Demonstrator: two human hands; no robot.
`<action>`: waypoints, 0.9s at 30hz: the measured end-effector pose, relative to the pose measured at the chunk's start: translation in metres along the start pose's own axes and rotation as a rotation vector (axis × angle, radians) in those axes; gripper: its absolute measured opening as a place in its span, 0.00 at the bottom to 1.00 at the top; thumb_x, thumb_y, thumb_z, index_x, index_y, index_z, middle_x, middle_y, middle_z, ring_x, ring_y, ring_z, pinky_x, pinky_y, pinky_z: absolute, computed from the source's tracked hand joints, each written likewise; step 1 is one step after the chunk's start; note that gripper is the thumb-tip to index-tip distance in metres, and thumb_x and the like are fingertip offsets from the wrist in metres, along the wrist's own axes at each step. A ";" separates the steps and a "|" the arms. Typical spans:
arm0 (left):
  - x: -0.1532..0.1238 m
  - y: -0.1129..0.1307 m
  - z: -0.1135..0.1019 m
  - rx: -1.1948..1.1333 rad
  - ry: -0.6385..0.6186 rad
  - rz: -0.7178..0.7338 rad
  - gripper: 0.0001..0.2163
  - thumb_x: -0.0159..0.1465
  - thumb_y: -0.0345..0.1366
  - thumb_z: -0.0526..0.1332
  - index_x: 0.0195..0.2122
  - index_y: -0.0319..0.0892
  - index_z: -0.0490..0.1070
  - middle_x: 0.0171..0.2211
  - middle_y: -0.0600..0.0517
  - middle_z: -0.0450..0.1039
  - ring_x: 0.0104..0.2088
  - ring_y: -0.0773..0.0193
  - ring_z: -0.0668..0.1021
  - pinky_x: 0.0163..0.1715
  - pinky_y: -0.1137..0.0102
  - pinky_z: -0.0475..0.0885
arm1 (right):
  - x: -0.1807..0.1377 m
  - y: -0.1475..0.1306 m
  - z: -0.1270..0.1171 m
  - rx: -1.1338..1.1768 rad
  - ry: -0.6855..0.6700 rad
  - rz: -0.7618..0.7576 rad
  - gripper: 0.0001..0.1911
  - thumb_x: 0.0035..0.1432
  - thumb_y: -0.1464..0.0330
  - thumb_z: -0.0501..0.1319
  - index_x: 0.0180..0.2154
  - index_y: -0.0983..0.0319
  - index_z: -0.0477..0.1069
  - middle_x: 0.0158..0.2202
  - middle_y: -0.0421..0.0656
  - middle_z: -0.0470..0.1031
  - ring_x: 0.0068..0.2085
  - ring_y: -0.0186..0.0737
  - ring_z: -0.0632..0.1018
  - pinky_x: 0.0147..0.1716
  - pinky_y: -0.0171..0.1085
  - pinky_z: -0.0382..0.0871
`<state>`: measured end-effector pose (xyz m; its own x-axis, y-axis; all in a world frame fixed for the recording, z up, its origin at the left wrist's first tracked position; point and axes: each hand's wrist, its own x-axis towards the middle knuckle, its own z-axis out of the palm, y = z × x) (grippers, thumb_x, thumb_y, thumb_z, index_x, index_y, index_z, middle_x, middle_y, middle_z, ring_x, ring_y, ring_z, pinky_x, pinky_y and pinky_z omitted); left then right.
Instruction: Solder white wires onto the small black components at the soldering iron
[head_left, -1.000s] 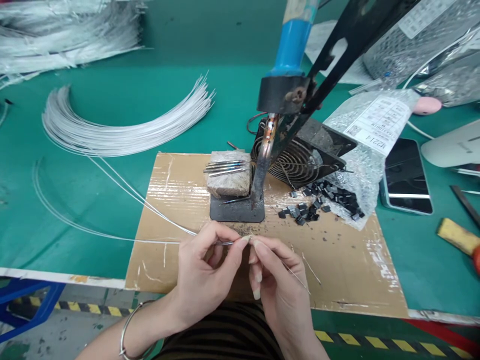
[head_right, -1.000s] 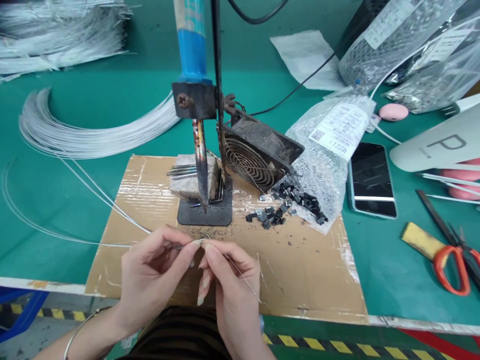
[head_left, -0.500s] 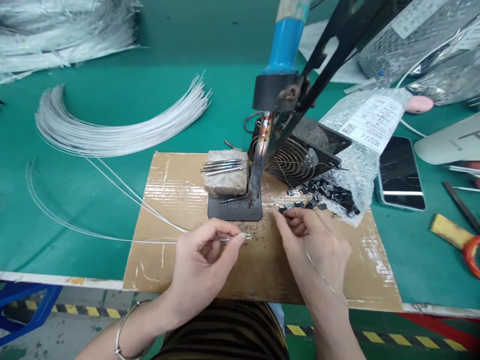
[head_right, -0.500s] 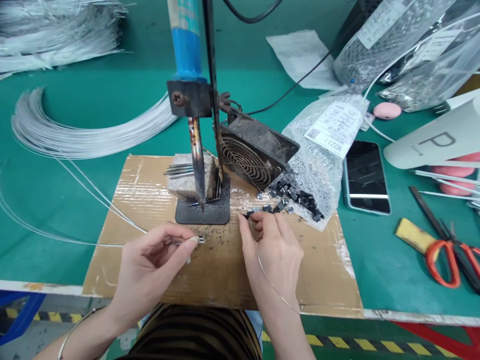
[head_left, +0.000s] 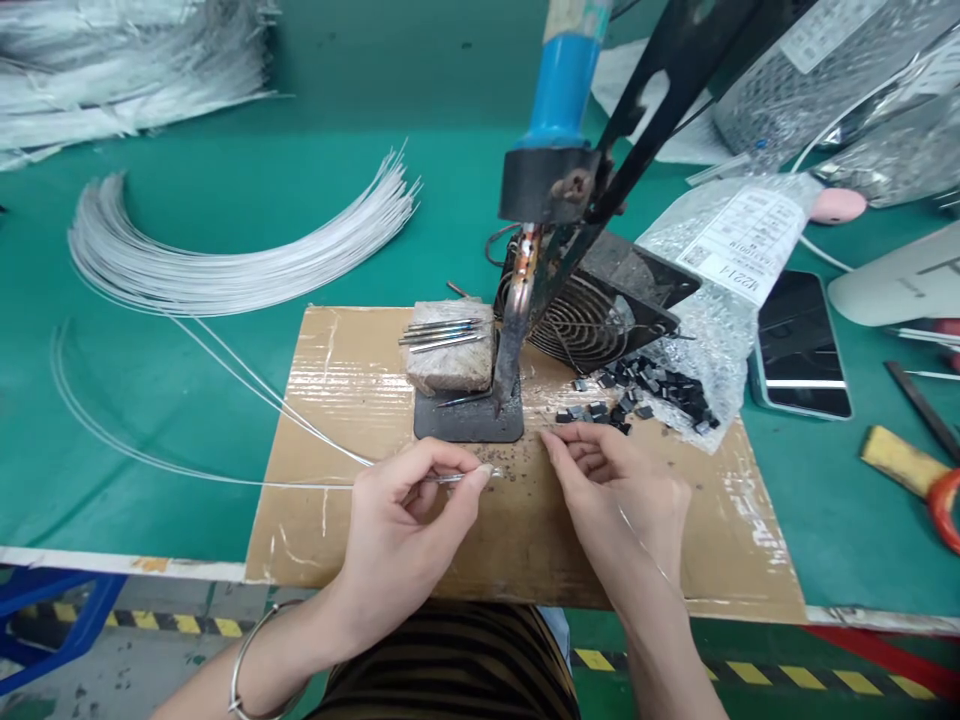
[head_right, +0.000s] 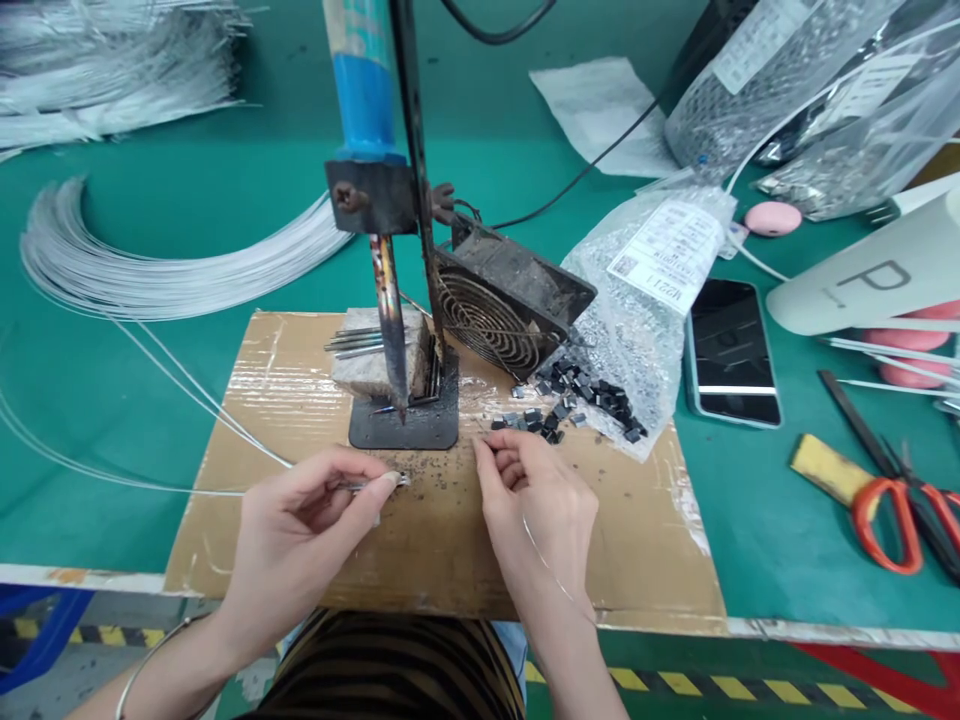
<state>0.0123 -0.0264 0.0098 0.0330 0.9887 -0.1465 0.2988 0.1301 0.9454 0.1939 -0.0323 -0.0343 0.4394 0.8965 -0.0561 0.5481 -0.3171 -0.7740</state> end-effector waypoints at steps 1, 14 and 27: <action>0.000 0.000 -0.001 0.003 0.002 0.002 0.05 0.65 0.31 0.66 0.31 0.41 0.78 0.19 0.59 0.62 0.20 0.71 0.60 0.19 0.73 0.56 | -0.002 0.000 0.000 0.081 -0.013 0.063 0.12 0.60 0.57 0.71 0.35 0.59 0.82 0.26 0.38 0.80 0.24 0.35 0.77 0.28 0.35 0.73; 0.004 0.007 -0.007 -0.082 -0.059 -0.061 0.04 0.63 0.30 0.67 0.30 0.42 0.79 0.26 0.52 0.81 0.24 0.68 0.76 0.23 0.76 0.68 | -0.025 -0.033 -0.008 0.709 -0.157 0.094 0.05 0.60 0.71 0.73 0.37 0.55 0.85 0.24 0.34 0.81 0.23 0.28 0.80 0.26 0.24 0.77; 0.010 0.014 -0.009 -0.354 -0.174 -0.150 0.06 0.63 0.26 0.69 0.29 0.41 0.79 0.30 0.52 0.84 0.32 0.69 0.82 0.35 0.80 0.77 | -0.032 -0.041 0.001 0.825 -0.252 0.125 0.07 0.60 0.72 0.71 0.34 0.54 0.86 0.21 0.34 0.78 0.19 0.26 0.74 0.20 0.24 0.72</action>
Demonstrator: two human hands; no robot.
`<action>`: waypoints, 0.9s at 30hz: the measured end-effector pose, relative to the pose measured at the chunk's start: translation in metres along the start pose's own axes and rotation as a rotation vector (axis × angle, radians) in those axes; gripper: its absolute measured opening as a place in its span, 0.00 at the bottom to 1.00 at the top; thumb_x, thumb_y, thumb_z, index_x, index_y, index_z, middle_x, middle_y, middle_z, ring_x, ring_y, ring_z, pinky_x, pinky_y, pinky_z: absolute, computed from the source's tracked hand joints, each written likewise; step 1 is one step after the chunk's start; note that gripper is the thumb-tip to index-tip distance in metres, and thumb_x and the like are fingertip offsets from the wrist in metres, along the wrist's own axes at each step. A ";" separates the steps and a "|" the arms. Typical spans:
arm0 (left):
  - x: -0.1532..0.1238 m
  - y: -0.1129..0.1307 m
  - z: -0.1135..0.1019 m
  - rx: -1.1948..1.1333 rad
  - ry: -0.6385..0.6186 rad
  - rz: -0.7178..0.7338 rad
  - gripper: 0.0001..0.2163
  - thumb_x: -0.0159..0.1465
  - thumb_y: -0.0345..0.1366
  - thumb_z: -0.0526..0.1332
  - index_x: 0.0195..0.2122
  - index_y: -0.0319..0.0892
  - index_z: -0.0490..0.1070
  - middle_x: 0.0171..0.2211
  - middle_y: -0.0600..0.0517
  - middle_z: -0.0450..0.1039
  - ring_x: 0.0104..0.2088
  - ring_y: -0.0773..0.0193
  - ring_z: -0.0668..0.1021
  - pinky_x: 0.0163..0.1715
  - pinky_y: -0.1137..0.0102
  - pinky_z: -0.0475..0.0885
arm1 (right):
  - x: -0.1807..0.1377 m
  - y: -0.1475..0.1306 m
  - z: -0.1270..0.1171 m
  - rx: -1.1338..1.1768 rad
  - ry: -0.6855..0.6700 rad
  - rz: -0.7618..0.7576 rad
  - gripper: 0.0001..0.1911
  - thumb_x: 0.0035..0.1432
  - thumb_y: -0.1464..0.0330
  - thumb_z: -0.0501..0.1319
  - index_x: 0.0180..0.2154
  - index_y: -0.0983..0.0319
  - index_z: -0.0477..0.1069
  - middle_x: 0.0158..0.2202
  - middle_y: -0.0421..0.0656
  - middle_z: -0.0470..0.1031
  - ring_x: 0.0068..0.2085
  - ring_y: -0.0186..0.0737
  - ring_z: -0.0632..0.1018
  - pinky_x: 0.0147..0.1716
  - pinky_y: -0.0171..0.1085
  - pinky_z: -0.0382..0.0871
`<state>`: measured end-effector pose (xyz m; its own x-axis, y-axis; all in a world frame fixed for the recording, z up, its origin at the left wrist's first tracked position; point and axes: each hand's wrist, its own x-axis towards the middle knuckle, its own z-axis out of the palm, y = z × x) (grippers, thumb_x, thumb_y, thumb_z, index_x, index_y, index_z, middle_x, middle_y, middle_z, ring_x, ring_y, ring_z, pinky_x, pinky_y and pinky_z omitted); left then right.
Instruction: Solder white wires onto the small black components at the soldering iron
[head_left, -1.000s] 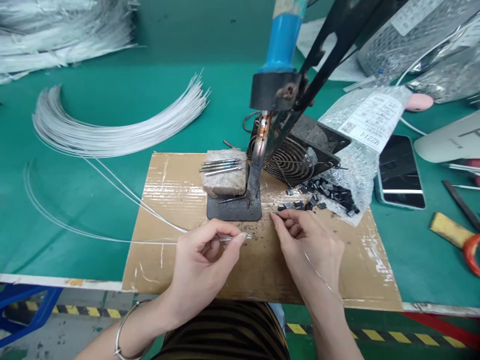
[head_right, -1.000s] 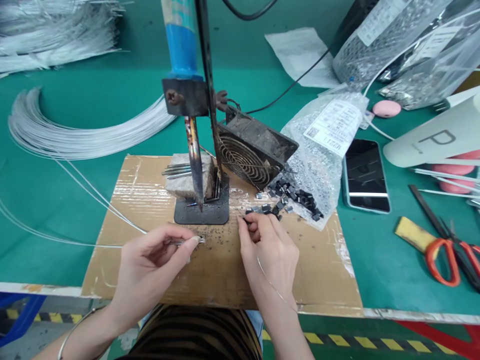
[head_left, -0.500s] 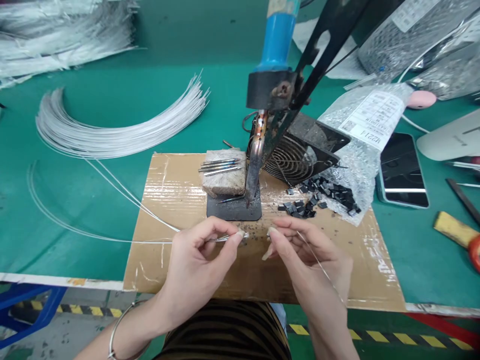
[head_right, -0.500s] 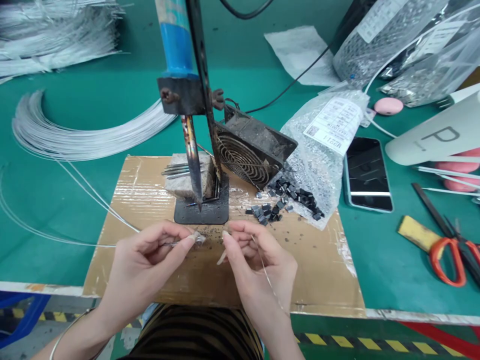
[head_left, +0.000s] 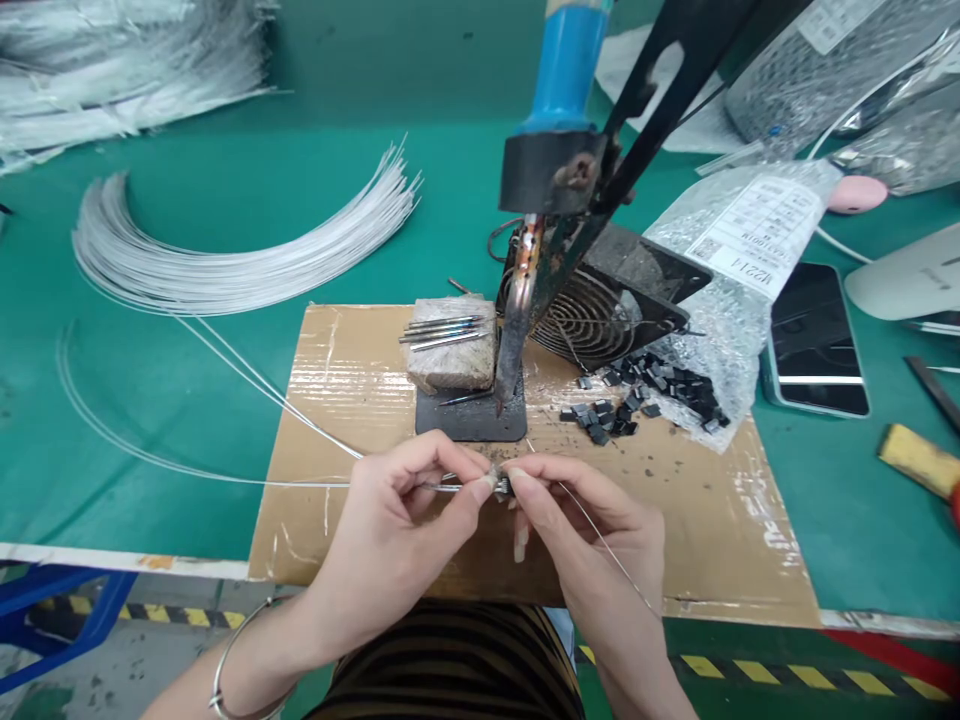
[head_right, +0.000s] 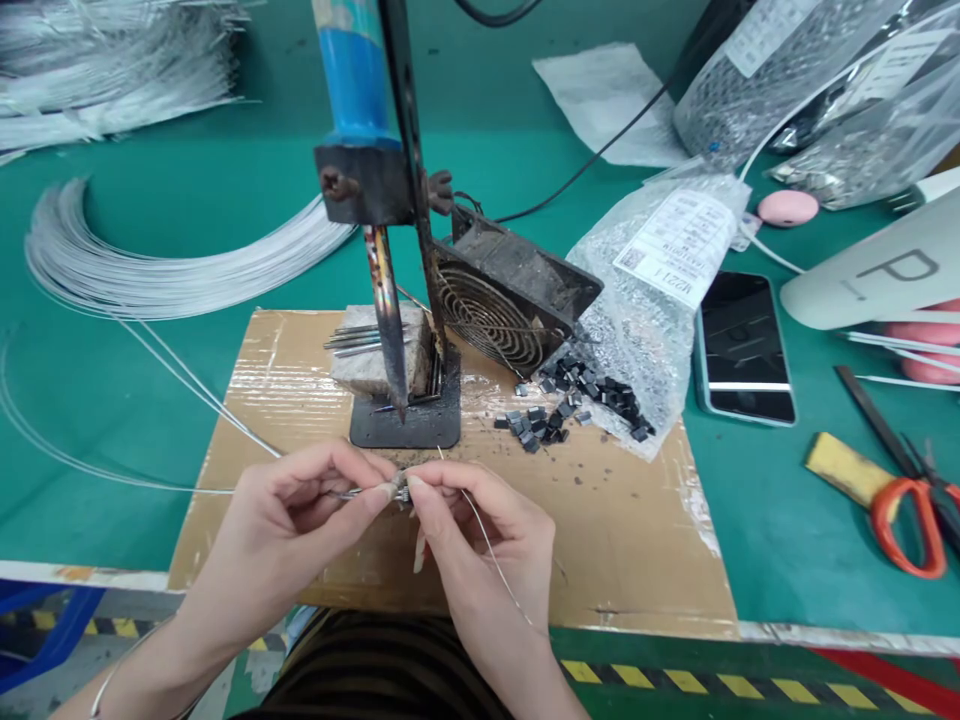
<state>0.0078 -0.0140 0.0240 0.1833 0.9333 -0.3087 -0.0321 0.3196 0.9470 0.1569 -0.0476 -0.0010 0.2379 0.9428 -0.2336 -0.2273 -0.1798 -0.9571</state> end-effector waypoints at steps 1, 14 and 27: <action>0.000 0.002 0.000 0.000 0.003 -0.005 0.06 0.62 0.26 0.69 0.28 0.41 0.79 0.30 0.53 0.84 0.32 0.69 0.82 0.35 0.80 0.77 | 0.000 0.000 0.000 -0.001 0.001 0.001 0.06 0.60 0.72 0.72 0.34 0.54 0.86 0.21 0.34 0.78 0.19 0.27 0.74 0.20 0.24 0.72; 0.007 0.005 0.007 0.047 0.066 0.003 0.07 0.59 0.24 0.68 0.25 0.40 0.78 0.29 0.51 0.83 0.31 0.67 0.82 0.34 0.77 0.77 | -0.008 0.005 -0.006 -0.145 -0.041 -0.065 0.15 0.76 0.60 0.58 0.49 0.53 0.83 0.31 0.38 0.72 0.27 0.32 0.73 0.28 0.34 0.69; 0.019 0.005 0.006 0.109 0.126 0.009 0.06 0.58 0.26 0.68 0.25 0.40 0.77 0.30 0.51 0.82 0.29 0.71 0.78 0.30 0.79 0.72 | -0.008 -0.002 -0.012 -0.416 0.056 -0.195 0.13 0.74 0.68 0.53 0.33 0.56 0.61 0.27 0.34 0.61 0.25 0.34 0.63 0.24 0.35 0.57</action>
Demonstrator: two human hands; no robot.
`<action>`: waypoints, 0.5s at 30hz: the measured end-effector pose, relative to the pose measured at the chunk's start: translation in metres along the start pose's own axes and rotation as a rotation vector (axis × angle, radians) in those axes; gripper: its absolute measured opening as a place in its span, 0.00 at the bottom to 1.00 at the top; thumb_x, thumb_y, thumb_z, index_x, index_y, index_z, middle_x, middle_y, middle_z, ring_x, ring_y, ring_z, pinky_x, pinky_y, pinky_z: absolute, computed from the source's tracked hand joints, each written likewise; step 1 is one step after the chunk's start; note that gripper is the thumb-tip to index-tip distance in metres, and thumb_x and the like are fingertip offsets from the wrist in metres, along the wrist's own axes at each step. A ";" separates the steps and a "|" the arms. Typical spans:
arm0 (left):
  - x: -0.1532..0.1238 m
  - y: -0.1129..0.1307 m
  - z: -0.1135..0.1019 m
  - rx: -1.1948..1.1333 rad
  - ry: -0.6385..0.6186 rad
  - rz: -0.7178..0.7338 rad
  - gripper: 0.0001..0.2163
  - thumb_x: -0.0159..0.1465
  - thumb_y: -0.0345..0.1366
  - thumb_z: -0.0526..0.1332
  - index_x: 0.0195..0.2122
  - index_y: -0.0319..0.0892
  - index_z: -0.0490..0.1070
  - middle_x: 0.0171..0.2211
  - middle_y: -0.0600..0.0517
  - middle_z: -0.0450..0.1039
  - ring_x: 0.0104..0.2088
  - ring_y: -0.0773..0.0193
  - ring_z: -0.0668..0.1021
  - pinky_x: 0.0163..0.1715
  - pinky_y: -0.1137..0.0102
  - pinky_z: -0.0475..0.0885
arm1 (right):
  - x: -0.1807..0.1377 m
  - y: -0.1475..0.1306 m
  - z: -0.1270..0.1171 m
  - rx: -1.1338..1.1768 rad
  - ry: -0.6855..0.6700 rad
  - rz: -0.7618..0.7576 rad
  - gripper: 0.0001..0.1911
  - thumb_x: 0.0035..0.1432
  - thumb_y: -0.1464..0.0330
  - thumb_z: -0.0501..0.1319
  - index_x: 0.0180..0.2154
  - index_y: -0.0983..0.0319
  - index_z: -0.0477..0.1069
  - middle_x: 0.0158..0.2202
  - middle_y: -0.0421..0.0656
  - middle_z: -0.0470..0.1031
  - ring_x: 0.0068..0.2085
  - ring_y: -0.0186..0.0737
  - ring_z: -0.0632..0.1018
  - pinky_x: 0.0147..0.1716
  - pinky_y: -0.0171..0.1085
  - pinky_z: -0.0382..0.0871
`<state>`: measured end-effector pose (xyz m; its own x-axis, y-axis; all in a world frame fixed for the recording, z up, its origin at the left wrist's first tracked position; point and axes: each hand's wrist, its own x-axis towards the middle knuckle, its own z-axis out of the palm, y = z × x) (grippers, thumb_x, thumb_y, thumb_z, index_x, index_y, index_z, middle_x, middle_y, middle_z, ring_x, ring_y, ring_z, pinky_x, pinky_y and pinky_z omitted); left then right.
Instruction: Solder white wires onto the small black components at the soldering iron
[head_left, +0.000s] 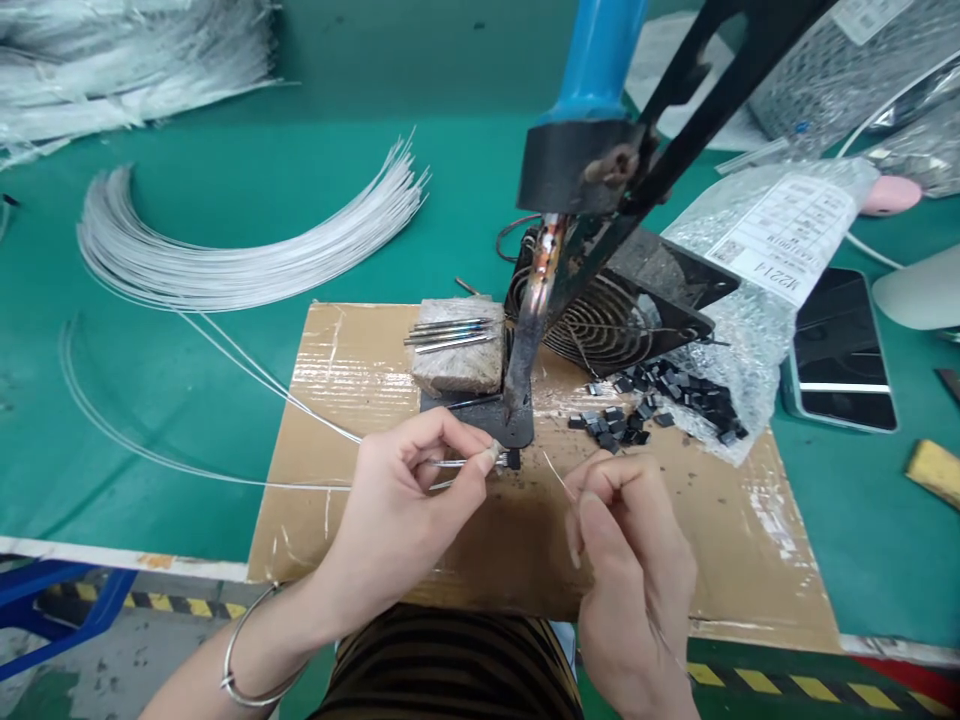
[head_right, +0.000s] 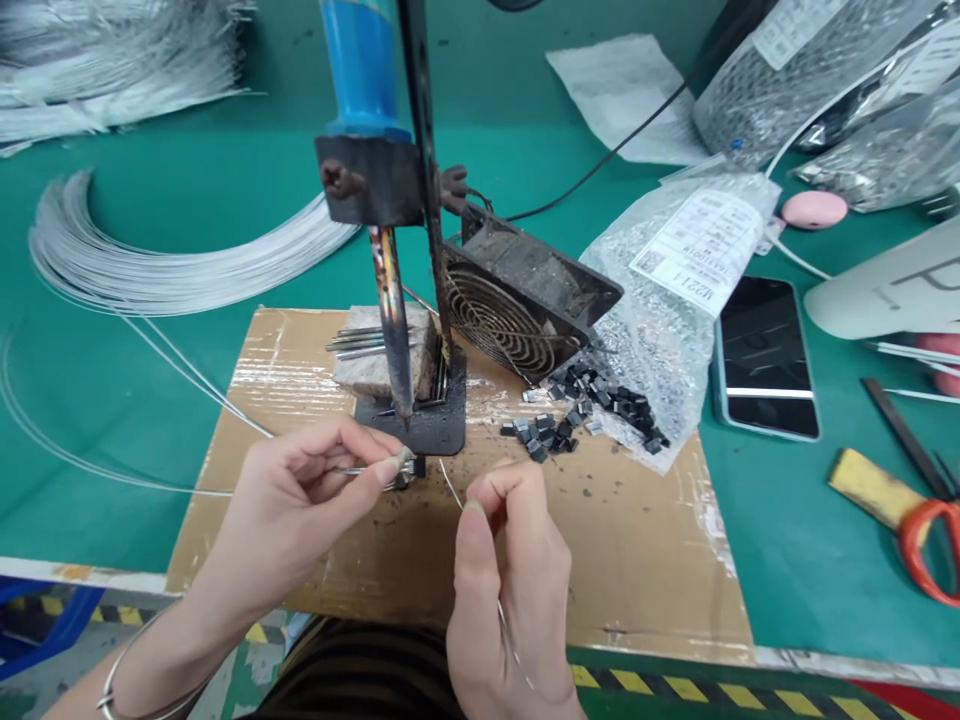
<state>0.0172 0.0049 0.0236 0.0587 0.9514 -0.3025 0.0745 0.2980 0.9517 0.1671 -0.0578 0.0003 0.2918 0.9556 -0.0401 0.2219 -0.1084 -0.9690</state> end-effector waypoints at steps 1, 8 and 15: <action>0.001 0.001 0.000 0.005 0.002 0.000 0.06 0.58 0.26 0.68 0.25 0.39 0.77 0.30 0.51 0.82 0.29 0.71 0.78 0.29 0.79 0.72 | 0.002 0.001 -0.001 -0.005 -0.015 -0.040 0.15 0.74 0.69 0.53 0.31 0.56 0.59 0.28 0.35 0.61 0.26 0.34 0.63 0.24 0.35 0.58; 0.005 0.004 -0.001 0.008 0.000 0.006 0.06 0.58 0.27 0.67 0.25 0.40 0.76 0.29 0.52 0.81 0.28 0.70 0.77 0.29 0.78 0.71 | 0.010 -0.007 0.004 0.150 -0.046 -0.012 0.09 0.71 0.71 0.61 0.34 0.57 0.69 0.52 0.45 0.79 0.57 0.44 0.78 0.56 0.41 0.71; 0.009 0.006 -0.002 0.042 0.022 0.018 0.05 0.58 0.28 0.68 0.26 0.40 0.76 0.31 0.51 0.82 0.28 0.69 0.77 0.26 0.77 0.70 | 0.011 -0.021 0.014 0.206 0.023 0.128 0.10 0.68 0.70 0.66 0.32 0.57 0.71 0.51 0.45 0.85 0.55 0.41 0.84 0.50 0.36 0.80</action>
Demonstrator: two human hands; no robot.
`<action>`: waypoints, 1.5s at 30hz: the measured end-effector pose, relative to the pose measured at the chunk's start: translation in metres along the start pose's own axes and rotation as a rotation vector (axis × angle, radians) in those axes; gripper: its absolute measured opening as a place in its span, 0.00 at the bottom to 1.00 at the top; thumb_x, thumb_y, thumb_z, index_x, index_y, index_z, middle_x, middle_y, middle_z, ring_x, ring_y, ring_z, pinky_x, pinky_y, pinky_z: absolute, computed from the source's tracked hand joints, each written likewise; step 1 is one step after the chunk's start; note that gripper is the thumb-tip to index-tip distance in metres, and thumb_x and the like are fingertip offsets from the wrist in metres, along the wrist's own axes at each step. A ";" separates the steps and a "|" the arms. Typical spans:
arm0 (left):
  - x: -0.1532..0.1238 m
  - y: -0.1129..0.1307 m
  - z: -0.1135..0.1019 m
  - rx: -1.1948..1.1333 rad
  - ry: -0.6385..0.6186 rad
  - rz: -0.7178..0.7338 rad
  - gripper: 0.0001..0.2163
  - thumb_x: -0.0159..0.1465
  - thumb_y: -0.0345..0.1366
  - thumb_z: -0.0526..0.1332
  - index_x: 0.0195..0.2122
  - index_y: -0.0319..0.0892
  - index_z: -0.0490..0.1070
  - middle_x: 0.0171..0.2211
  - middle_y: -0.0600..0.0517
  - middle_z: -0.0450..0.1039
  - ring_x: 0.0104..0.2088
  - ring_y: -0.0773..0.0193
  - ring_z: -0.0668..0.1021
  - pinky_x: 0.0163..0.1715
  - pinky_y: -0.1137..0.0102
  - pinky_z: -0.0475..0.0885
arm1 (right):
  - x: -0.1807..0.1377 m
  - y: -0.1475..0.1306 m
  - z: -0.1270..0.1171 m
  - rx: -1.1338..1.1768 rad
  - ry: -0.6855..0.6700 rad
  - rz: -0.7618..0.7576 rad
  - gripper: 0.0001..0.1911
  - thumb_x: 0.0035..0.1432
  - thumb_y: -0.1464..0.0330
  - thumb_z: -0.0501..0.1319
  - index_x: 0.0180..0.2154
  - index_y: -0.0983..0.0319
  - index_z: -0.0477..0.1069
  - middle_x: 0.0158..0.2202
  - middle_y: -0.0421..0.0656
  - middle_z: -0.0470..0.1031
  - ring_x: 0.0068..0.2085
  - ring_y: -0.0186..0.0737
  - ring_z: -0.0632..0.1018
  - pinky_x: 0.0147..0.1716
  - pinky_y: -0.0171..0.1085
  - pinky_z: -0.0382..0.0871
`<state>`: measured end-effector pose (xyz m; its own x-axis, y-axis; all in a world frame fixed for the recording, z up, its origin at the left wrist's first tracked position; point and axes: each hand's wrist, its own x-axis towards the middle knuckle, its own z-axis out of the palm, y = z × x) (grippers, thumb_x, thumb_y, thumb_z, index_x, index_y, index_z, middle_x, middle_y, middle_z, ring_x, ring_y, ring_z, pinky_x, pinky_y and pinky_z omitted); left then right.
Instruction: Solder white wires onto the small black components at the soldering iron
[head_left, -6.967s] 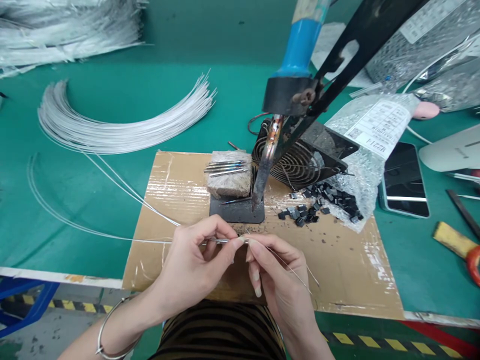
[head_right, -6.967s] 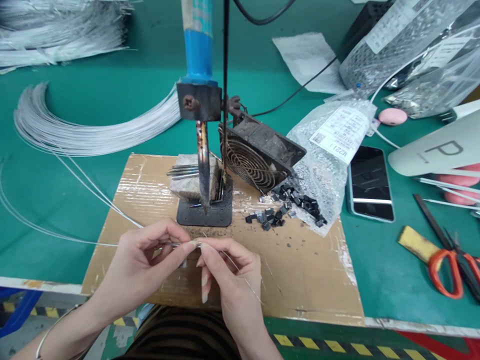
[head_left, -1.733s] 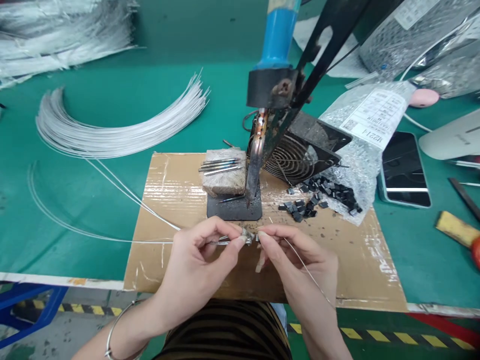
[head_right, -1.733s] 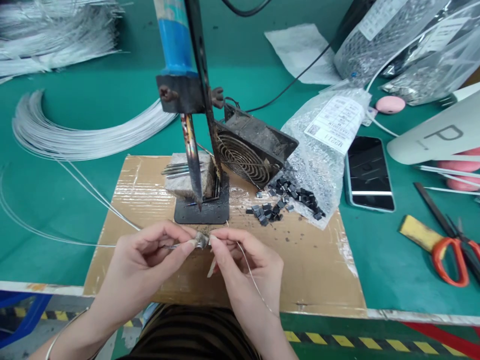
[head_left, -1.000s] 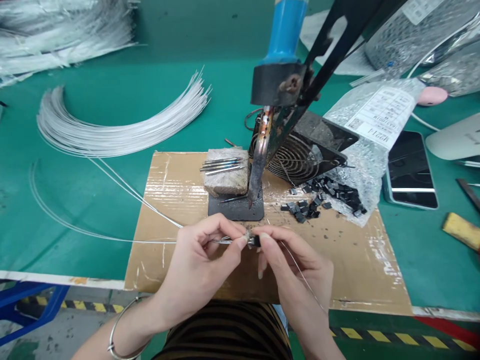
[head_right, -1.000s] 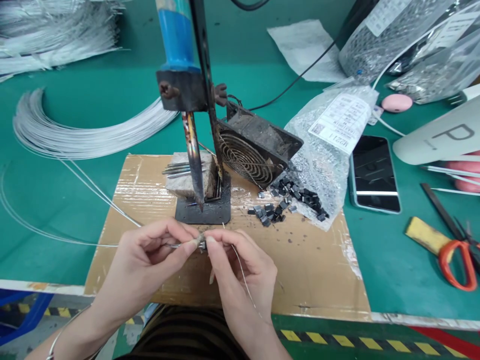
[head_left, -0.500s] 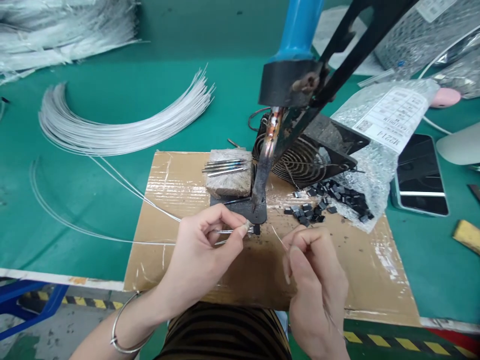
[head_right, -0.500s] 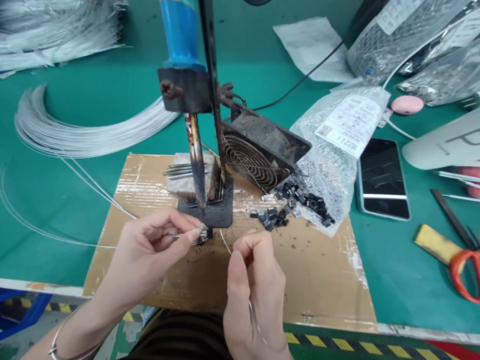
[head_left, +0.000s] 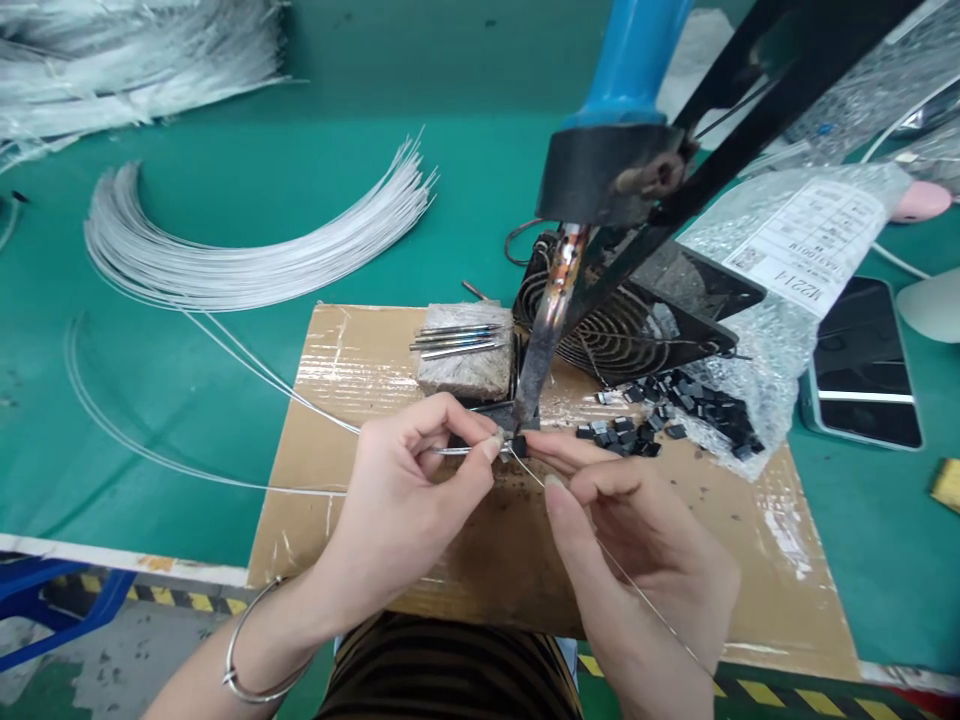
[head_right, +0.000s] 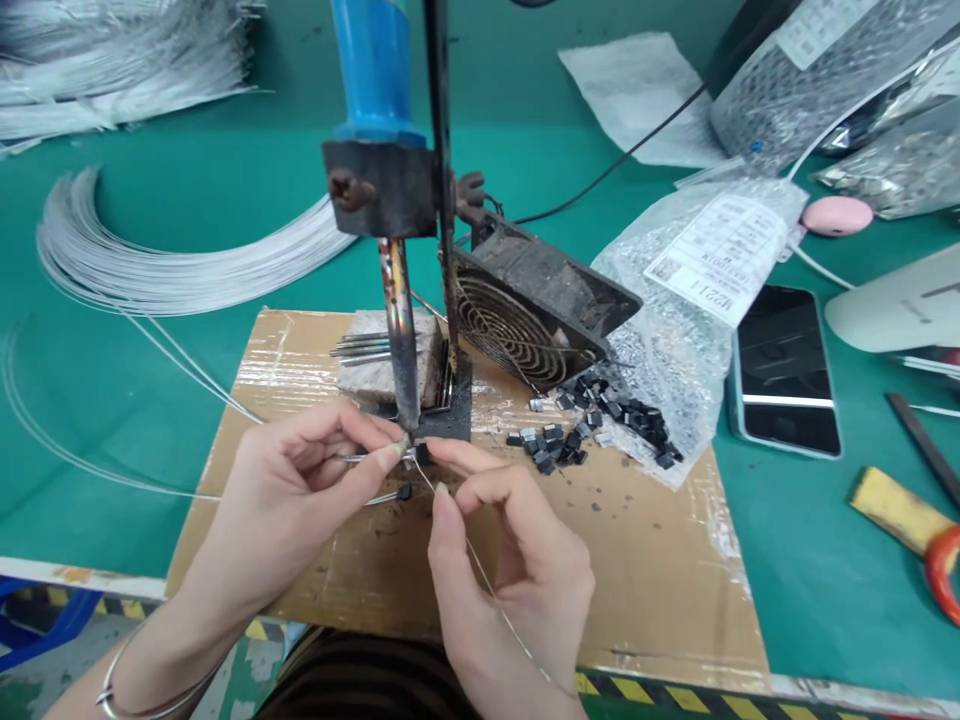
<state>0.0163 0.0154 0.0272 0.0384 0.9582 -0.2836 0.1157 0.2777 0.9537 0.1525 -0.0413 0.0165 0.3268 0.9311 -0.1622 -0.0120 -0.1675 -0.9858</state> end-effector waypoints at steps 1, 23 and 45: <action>0.001 0.001 0.000 0.001 0.004 0.002 0.05 0.58 0.27 0.68 0.26 0.40 0.76 0.31 0.52 0.82 0.28 0.69 0.77 0.26 0.77 0.70 | 0.001 0.000 0.000 0.002 0.001 -0.001 0.10 0.68 0.71 0.66 0.32 0.57 0.71 0.51 0.44 0.86 0.55 0.40 0.84 0.51 0.34 0.80; 0.007 0.007 0.004 -0.070 0.026 0.039 0.07 0.59 0.24 0.68 0.26 0.41 0.76 0.30 0.53 0.84 0.31 0.70 0.81 0.31 0.80 0.74 | 0.010 0.001 -0.002 -0.009 0.017 -0.070 0.10 0.65 0.71 0.67 0.32 0.56 0.71 0.50 0.43 0.87 0.53 0.42 0.86 0.54 0.39 0.79; 0.006 0.007 0.003 -0.086 0.018 0.056 0.07 0.59 0.24 0.68 0.26 0.41 0.76 0.31 0.52 0.84 0.32 0.69 0.81 0.31 0.79 0.74 | 0.012 0.003 -0.001 0.020 -0.002 -0.134 0.11 0.64 0.76 0.67 0.31 0.56 0.73 0.48 0.40 0.87 0.51 0.37 0.86 0.53 0.33 0.78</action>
<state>0.0200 0.0224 0.0315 0.0249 0.9733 -0.2282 0.0284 0.2275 0.9734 0.1577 -0.0309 0.0121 0.3253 0.9452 -0.0291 0.0124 -0.0350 -0.9993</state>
